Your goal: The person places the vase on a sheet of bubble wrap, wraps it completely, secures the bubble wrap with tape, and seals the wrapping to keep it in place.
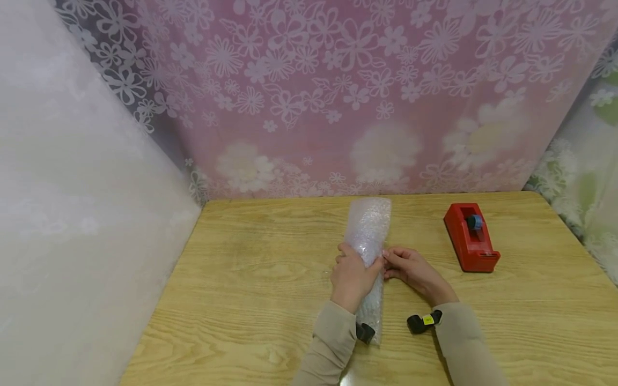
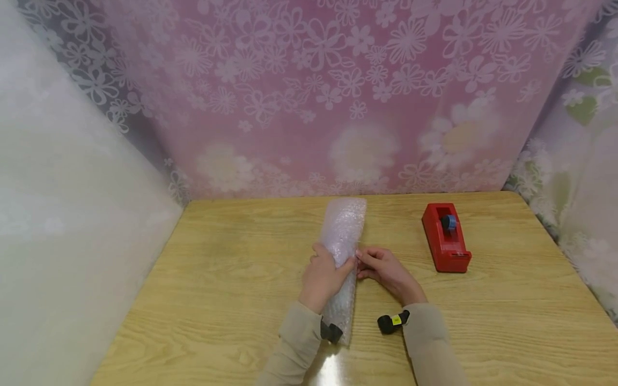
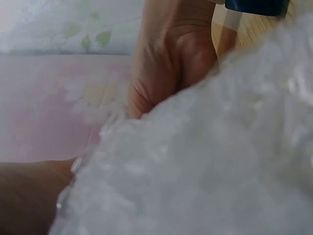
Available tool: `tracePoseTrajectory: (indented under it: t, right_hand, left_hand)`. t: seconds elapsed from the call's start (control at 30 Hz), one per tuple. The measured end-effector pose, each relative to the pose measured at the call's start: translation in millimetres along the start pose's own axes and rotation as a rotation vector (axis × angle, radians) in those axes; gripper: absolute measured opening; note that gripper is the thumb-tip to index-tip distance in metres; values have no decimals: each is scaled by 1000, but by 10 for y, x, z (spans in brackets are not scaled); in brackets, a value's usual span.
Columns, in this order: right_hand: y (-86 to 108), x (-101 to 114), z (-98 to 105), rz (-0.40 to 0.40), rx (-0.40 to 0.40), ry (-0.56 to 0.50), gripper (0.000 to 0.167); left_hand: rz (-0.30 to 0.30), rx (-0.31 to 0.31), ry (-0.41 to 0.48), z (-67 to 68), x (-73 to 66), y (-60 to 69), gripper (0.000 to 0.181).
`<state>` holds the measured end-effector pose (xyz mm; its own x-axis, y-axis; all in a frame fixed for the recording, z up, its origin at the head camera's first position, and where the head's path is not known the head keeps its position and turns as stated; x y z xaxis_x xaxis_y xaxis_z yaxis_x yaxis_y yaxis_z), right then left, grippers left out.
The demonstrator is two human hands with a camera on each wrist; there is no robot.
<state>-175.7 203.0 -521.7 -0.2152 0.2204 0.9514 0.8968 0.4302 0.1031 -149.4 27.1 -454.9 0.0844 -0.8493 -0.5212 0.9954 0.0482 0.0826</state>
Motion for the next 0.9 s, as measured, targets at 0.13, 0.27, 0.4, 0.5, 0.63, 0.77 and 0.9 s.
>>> tracePoseTrajectory:
  t: [0.13, 0.27, 0.4, 0.5, 0.63, 0.77, 0.9]
  right_hand:
    - [10, -40, -5, 29, -28, 29, 20]
    - [17, -69, -13, 59, -51, 40, 12]
    - [13, -76, -32, 75, -54, 31, 10]
    - [16, -73, -48, 72, -60, 24, 13]
    - [24, -71, -93, 70, -96, 38, 14]
    - [37, -77, -172, 87, -177, 84, 14]
    - [44, -109, -254, 144, -297, 122, 16]
  left_hand:
    - [-2, 10, 0, 1, 11, -9, 93]
    - [5, 15, 55, -4, 43, -27, 89]
    - [9, 26, 82, -6, 67, -45, 88]
    - [9, 33, 74, -5, 70, -47, 90]
    - [16, 36, 70, 4, 63, -40, 89]
    - [18, 36, 62, 6, 57, -36, 91]
    - [14, 40, 49, -5, 58, -39, 96]
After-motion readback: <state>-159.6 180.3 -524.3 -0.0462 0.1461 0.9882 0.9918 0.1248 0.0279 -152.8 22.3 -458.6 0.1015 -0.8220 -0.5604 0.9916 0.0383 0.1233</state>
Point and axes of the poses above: each hand's wrist, its own y-axis away from the middle knuckle, its own z-axis out of the back of the hand, x = y × z, the point moved 1 cm from there along -y, towards the middle knuckle
